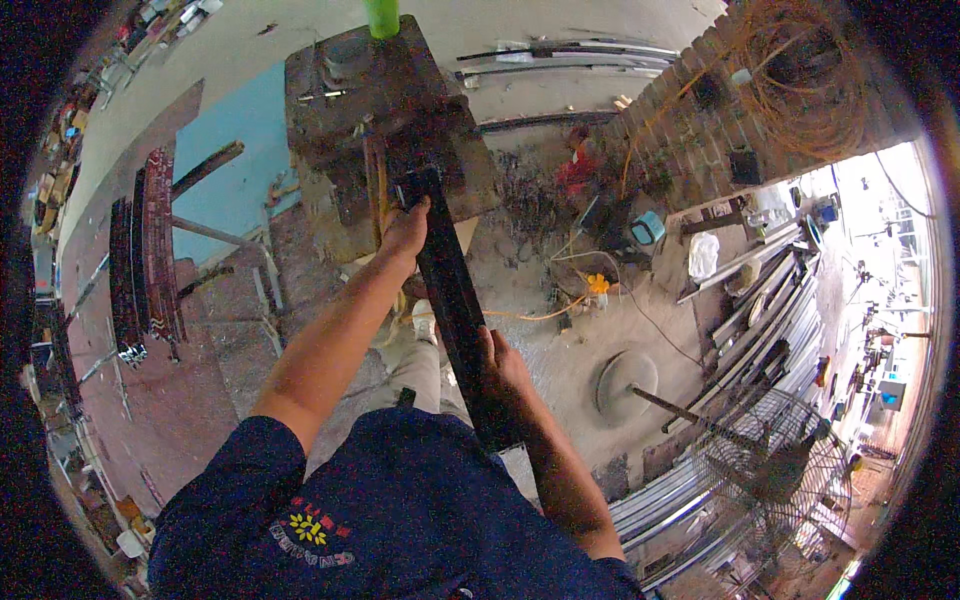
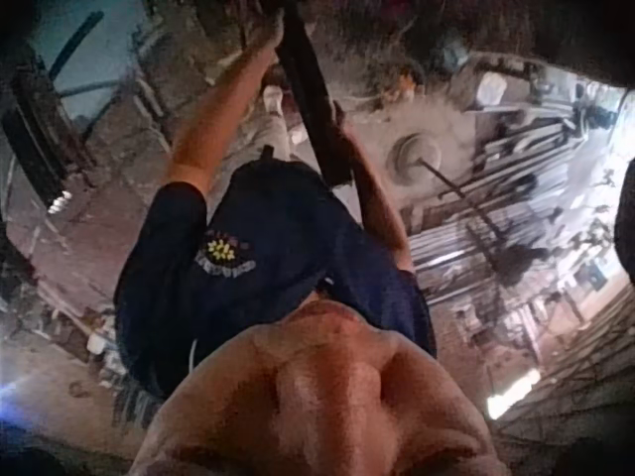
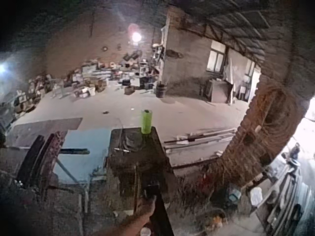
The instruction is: The person repeatedly files the edges of long black metal bars using a hand file. They pick up each bar, file one edge, then place it on a nearby rack. The process is repeated for multiple bars in a workshop setting.
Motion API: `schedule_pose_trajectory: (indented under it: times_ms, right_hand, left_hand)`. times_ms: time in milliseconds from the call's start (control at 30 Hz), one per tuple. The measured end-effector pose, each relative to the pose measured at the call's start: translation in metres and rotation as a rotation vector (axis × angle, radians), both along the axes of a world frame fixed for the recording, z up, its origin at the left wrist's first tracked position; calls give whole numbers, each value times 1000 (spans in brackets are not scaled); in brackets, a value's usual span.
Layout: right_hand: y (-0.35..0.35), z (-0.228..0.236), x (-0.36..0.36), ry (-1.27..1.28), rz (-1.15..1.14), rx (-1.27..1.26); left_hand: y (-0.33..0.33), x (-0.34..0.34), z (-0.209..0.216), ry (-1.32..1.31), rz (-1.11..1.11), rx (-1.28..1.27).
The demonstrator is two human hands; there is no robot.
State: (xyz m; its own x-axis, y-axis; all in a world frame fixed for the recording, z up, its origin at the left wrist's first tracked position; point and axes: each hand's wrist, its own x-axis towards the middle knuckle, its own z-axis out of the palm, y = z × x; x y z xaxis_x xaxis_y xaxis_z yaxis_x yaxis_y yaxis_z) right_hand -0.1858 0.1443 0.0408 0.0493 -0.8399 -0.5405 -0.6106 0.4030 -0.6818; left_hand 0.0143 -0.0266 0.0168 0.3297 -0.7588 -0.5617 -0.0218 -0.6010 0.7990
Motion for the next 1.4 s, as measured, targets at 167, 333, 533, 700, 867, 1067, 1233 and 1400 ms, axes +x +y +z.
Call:
schedule_pose_trajectory:
  times_ms: [167,333,533,700,867,1067,1233,1400]
  right_hand:
    - [-9,2,1,-16,28,-19]
    - [-6,-10,-2,-49,25,-86]
    - [-10,5,-1,-29,-6,49]
    - [-13,14,1,-6,4,50]
    - [-12,9,-3,-46,16,-11]
    - [-13,14,-3,-65,20,-1]
    - [-10,12,-2,-57,22,-36]
    - [-8,9,-2,-36,-6,1]
  left_hand:
    - [-14,0,6,-91,10,146]
    - [-16,3,-13,-64,22,91]
    - [-8,-8,48,-93,47,92]
    - [-10,-5,21,-69,109,103]
    - [-12,-2,-19,-175,103,80]
    - [-8,-4,13,-52,114,20]
    - [-10,-8,31,31,135,100]
    - [-7,-3,8,-6,88,7]
